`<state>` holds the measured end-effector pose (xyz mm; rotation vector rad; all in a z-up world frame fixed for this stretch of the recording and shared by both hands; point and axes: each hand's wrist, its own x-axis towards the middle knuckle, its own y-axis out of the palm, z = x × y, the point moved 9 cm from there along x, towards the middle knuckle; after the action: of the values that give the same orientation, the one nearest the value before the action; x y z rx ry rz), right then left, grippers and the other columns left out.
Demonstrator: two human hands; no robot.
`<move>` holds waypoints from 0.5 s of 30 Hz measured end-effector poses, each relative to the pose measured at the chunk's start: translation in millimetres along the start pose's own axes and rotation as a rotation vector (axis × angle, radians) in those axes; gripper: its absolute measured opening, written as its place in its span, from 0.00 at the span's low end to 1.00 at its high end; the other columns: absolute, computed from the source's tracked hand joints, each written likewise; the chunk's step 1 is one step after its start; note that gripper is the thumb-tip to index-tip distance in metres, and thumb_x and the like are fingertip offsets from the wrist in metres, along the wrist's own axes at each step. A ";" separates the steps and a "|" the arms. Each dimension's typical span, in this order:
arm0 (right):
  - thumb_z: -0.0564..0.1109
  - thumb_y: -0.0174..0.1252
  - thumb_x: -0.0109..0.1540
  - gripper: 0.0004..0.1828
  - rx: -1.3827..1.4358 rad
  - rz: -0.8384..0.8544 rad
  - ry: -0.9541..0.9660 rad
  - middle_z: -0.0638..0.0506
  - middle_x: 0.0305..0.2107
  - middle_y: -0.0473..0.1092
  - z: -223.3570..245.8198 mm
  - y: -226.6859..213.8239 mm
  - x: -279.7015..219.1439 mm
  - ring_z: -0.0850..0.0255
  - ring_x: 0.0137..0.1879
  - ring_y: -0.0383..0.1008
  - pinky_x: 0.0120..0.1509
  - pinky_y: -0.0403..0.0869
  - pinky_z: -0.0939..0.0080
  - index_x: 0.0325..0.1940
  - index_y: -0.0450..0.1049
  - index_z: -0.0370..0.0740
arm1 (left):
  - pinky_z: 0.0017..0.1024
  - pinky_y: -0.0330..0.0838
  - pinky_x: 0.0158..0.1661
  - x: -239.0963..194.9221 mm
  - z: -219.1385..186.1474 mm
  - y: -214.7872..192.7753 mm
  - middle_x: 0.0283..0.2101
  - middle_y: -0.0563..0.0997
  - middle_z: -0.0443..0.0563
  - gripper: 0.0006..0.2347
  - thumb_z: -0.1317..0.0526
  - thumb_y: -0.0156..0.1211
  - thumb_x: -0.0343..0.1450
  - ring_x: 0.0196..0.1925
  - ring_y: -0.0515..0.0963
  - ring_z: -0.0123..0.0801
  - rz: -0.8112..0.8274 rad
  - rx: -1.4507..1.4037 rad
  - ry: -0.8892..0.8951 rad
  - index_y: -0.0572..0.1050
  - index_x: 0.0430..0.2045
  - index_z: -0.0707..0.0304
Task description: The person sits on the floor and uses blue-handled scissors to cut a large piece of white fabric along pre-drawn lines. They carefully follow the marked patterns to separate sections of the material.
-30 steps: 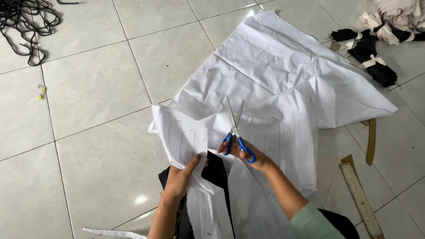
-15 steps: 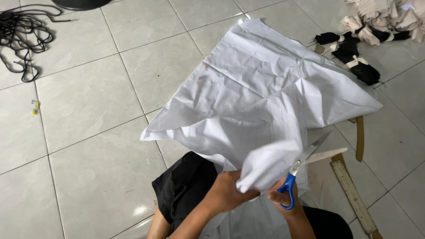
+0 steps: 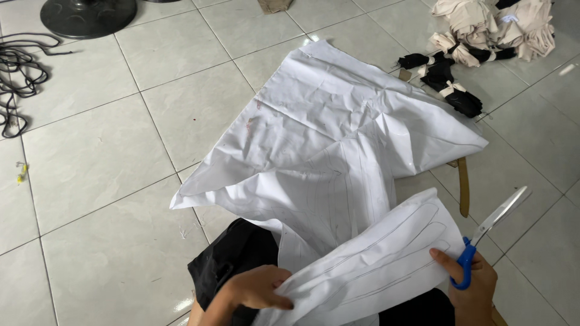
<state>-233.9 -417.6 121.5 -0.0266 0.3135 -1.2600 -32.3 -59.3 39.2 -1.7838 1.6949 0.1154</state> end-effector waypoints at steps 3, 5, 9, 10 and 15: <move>0.41 0.75 0.51 0.25 -0.288 -0.032 0.066 0.42 0.45 0.77 -11.9 -13.8 -2.3 0.48 0.50 0.74 0.53 0.78 0.50 0.49 0.78 0.27 | 0.24 0.68 0.35 -40.3 7.1 -13.7 0.32 0.79 0.35 0.11 0.56 0.64 0.69 0.33 0.76 0.20 0.150 -0.133 0.126 0.77 0.42 0.53; 0.41 0.77 0.52 0.17 -0.189 -0.063 0.204 0.47 0.38 0.76 -55.5 -26.6 10.9 0.53 0.43 0.73 0.48 0.76 0.58 0.36 0.76 0.31 | 0.25 0.68 0.35 -62.3 26.0 -48.5 0.31 0.81 0.32 0.12 0.49 0.59 0.73 0.33 0.75 0.16 -0.054 -0.147 0.053 0.81 0.34 0.56; 0.40 0.78 0.49 0.18 -0.173 -0.022 0.244 0.47 0.37 0.75 -96.8 -4.4 5.3 0.54 0.42 0.72 0.45 0.75 0.56 0.36 0.79 0.29 | 0.26 0.80 0.37 -93.5 37.6 -108.6 0.34 0.91 0.49 0.09 0.64 0.72 0.66 0.35 0.85 0.28 -0.464 -0.683 -0.333 0.90 0.35 0.68; 0.36 0.77 0.48 0.21 -0.102 0.009 0.240 0.46 0.39 0.75 -108.2 8.6 3.2 0.54 0.43 0.72 0.45 0.75 0.57 0.42 0.79 0.27 | 0.25 0.69 0.33 -101.5 59.6 -127.2 0.26 0.77 0.47 0.08 0.58 0.71 0.66 0.29 0.73 0.28 -0.691 -0.544 -0.440 0.87 0.29 0.63; 0.36 0.78 0.48 0.14 -0.102 0.173 0.236 0.46 0.28 0.75 -170.3 55.3 -13.9 0.56 0.35 0.73 0.40 0.72 0.60 0.32 0.80 0.29 | 0.43 0.72 0.32 -98.6 177.1 -117.8 0.31 0.84 0.47 0.06 0.49 0.60 0.73 0.37 0.81 0.48 -1.155 0.189 -0.731 0.82 0.34 0.39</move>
<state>-228.2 -361.5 -49.0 0.0608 0.5720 -1.0751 126.2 108.4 -2.8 -1.9543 0.0660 0.0724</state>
